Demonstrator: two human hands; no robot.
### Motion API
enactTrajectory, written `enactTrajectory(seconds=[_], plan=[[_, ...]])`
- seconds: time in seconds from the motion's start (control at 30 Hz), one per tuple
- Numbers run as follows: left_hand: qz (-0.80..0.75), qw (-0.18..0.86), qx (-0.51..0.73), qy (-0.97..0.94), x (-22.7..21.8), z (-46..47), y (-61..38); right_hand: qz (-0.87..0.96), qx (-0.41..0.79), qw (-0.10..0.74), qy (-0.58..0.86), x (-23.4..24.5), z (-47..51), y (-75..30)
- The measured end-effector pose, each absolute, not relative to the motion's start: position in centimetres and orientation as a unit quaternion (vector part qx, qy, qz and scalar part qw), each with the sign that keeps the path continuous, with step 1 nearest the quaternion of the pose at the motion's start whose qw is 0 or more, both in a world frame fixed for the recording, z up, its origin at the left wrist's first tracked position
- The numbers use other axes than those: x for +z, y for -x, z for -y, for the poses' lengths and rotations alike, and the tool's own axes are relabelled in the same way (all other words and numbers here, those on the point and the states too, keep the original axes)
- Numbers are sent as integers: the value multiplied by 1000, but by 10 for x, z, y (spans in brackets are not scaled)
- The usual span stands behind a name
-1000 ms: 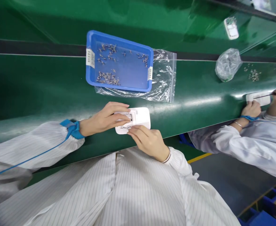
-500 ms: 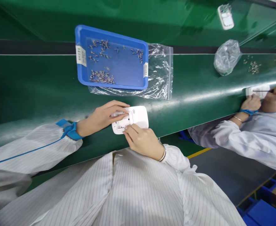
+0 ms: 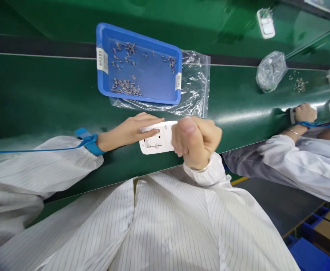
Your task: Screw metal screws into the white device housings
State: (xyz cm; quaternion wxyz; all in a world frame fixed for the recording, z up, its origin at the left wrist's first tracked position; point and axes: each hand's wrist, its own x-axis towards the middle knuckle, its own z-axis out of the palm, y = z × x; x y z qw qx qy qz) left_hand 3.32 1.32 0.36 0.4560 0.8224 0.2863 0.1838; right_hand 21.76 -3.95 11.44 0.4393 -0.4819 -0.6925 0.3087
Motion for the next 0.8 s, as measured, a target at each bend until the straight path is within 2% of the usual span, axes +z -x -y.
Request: enactTrajectory(seconds=[0.2, 0.4, 0.5, 0.8], plan=[[-295, 481, 172, -808, 10, -16, -31, 599, 361, 507, 504, 71, 2, -187], [-288, 453, 207, -818, 3, -16, -33, 560, 369, 525, 523, 71, -11, -179], [-280, 445, 221, -822, -1, -15, -34, 568, 375, 501, 535, 71, -11, -178], [-284, 449, 203, -823, 1, -15, -34, 639, 270, 406, 595, 71, -14, -184]])
